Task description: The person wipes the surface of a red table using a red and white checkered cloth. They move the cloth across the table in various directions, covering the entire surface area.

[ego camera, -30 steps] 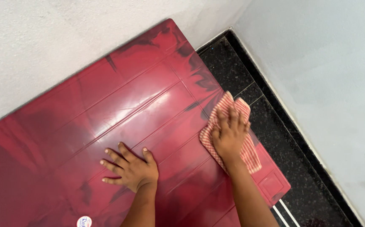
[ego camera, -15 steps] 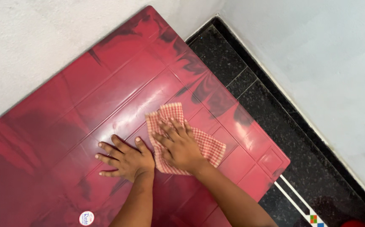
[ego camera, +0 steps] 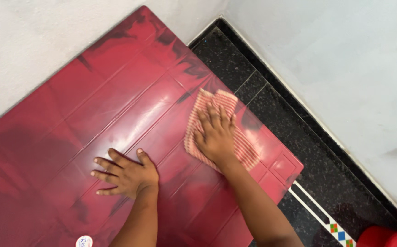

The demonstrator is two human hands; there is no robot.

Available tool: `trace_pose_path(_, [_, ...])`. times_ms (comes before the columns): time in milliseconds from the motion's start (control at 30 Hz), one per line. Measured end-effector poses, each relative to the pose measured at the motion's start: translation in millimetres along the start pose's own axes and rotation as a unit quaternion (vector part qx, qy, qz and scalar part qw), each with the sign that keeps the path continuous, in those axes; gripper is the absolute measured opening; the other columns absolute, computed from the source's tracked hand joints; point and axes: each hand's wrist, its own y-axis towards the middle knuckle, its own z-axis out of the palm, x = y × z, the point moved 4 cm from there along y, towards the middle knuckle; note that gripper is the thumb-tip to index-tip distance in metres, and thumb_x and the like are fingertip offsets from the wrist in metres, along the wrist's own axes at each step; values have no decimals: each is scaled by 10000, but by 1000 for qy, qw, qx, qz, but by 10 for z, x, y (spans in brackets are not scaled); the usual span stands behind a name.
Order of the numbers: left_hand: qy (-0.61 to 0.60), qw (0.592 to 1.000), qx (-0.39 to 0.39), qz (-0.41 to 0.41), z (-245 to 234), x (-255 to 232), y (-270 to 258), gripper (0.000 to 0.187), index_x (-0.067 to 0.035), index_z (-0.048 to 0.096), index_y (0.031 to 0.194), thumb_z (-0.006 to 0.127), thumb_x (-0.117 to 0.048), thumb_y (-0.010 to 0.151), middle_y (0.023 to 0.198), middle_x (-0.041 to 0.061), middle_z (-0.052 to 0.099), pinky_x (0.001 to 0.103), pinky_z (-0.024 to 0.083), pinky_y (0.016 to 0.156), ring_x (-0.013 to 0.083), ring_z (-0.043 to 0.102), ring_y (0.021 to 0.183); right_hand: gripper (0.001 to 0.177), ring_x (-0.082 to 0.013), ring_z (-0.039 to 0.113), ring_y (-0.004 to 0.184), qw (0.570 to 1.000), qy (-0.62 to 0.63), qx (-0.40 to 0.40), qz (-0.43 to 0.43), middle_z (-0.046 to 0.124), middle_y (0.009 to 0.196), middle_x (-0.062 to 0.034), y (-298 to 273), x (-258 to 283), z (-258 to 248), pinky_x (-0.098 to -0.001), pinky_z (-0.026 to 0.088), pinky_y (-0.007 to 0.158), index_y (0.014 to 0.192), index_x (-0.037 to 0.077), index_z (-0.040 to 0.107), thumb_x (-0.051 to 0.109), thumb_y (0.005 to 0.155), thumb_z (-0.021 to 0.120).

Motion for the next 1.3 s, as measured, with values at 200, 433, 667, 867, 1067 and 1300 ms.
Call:
trace_pose_path(200, [1, 1000, -22, 10, 8, -33, -8, 902, -93, 215, 1632, 488, -595, 934, 1710, 232, 13, 829, 3, 1103, 493, -49, 1549, 600, -397, 258, 1515, 999, 11, -30, 2, 380, 1602, -111, 642, 116, 173, -693, 125, 1187, 1455, 205, 536, 422, 901, 615])
trace_pose_path(433, [-1, 1000, 2, 1, 4, -17, -22, 904, -88, 173, 1637, 469, -606, 958, 1717, 231, -5, 828, -4, 1118, 496, -64, 1554, 580, -370, 271, 1520, 999, 38, -11, -8, 396, 1611, -77, 28, -243, 7, -667, 135, 1212, 1430, 224, 567, 439, 898, 649])
trace_pose_path(667, [-6, 1000, 8, 5, -23, -40, -11, 894, -83, 162, 1635, 460, -600, 970, 1711, 243, -23, 831, -7, 1114, 504, -73, 1550, 557, -371, 268, 1521, 1000, -17, 3, 17, 389, 1616, -88, -913, -845, -305, -627, 160, 1210, 1407, 226, 578, 449, 900, 641])
trace_pose_path(867, [-3, 1000, 8, 6, -4, -25, 0, 896, -84, 168, 1631, 479, -591, 960, 1710, 248, -22, 830, -7, 1112, 510, -72, 1547, 617, -425, 259, 1502, 994, -58, -12, 90, 369, 1606, -126, -1253, -965, -346, -648, 152, 1190, 1449, 190, 548, 419, 879, 612])
trace_pose_path(1067, [-11, 1000, 13, 3, -26, -36, -10, 915, -67, 184, 1641, 470, -606, 959, 1716, 251, -30, 840, -13, 1110, 518, -79, 1548, 629, -487, 248, 1498, 996, -24, -38, 76, 286, 1680, -175, -455, -500, -35, -669, 161, 1186, 1511, 154, 502, 410, 942, 586])
trace_pose_path(1300, [-14, 1000, 14, 7, -33, -67, -36, 931, -50, 158, 1662, 418, -627, 978, 1724, 252, -43, 852, -32, 1107, 521, -106, 1550, 632, -453, 210, 1515, 997, 17, -29, 71, 301, 1649, -113, 723, 60, 251, -709, 84, 1192, 1499, 240, 486, 468, 920, 595])
